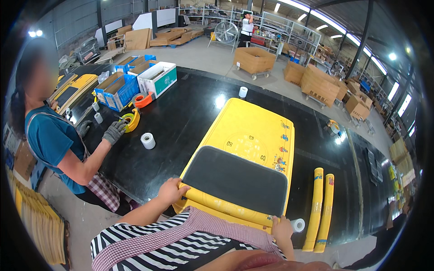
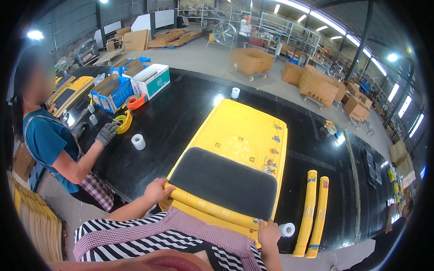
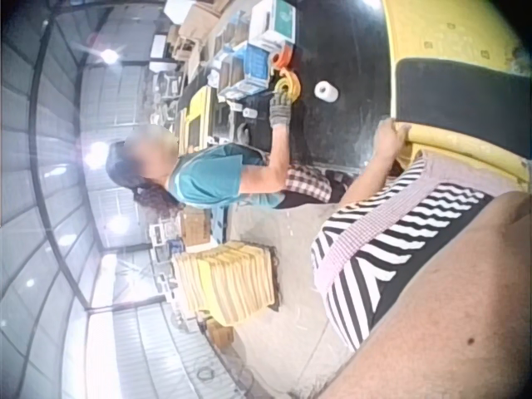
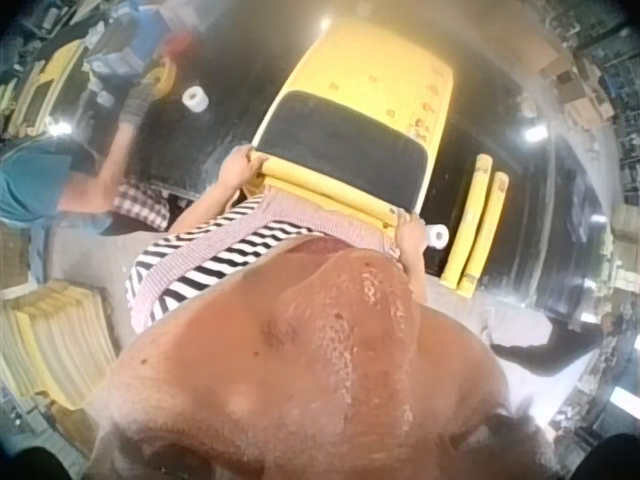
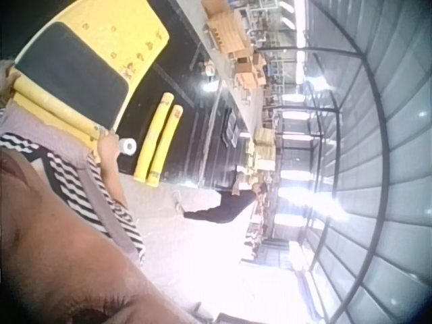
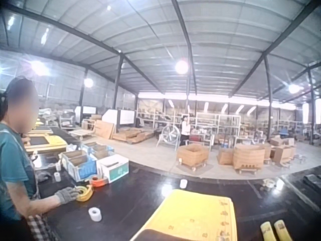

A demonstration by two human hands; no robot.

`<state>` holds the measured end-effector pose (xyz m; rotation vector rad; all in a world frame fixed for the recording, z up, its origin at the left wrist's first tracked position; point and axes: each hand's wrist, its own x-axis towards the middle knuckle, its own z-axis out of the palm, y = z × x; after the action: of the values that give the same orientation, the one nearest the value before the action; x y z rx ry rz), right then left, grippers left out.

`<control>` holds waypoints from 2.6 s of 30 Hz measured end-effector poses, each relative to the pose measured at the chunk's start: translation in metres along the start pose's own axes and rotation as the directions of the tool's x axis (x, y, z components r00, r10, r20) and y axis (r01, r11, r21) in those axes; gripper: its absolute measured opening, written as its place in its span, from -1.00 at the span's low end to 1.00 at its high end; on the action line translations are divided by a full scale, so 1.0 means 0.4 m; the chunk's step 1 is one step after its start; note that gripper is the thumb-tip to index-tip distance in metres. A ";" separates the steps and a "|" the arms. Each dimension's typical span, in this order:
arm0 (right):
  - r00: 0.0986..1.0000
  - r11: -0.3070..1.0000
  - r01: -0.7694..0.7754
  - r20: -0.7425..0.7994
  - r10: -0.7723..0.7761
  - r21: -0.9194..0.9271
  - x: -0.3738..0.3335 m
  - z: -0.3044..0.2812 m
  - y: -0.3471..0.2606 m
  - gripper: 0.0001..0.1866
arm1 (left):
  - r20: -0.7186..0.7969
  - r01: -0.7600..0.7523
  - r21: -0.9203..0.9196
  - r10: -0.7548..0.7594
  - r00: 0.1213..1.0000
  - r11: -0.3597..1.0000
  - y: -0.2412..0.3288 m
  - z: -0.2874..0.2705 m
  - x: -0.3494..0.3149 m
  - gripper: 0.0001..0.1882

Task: The person places a black mat onto a yellow board, then rolls the yellow board over the mat. They secure the rolled assembly with white tape, flip it over, and repeat the process with another mat and board.

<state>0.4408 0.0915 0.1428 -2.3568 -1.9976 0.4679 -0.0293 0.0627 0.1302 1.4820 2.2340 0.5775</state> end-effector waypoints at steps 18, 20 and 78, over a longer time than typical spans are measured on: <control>0.774 0.940 0.324 -0.541 -0.329 -0.108 0.190 0.122 -0.004 -0.74 | 0.099 0.122 0.329 -0.163 0.982 0.936 0.102 0.023 0.192 -0.41; 0.747 0.915 0.394 -0.550 -0.374 -0.085 0.176 0.139 0.004 -0.77 | 0.100 0.124 0.327 -0.165 0.981 0.937 0.104 0.026 0.192 -0.42; 0.758 0.810 0.581 -0.313 -0.572 -0.075 0.322 0.035 -0.233 -0.24 | 0.186 -0.690 0.305 0.670 0.719 0.656 0.353 0.170 0.262 -0.27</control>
<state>0.3655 0.2303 0.1208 -1.5204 -2.3545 0.0677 0.0772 0.2181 0.1394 2.5318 1.7241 0.3192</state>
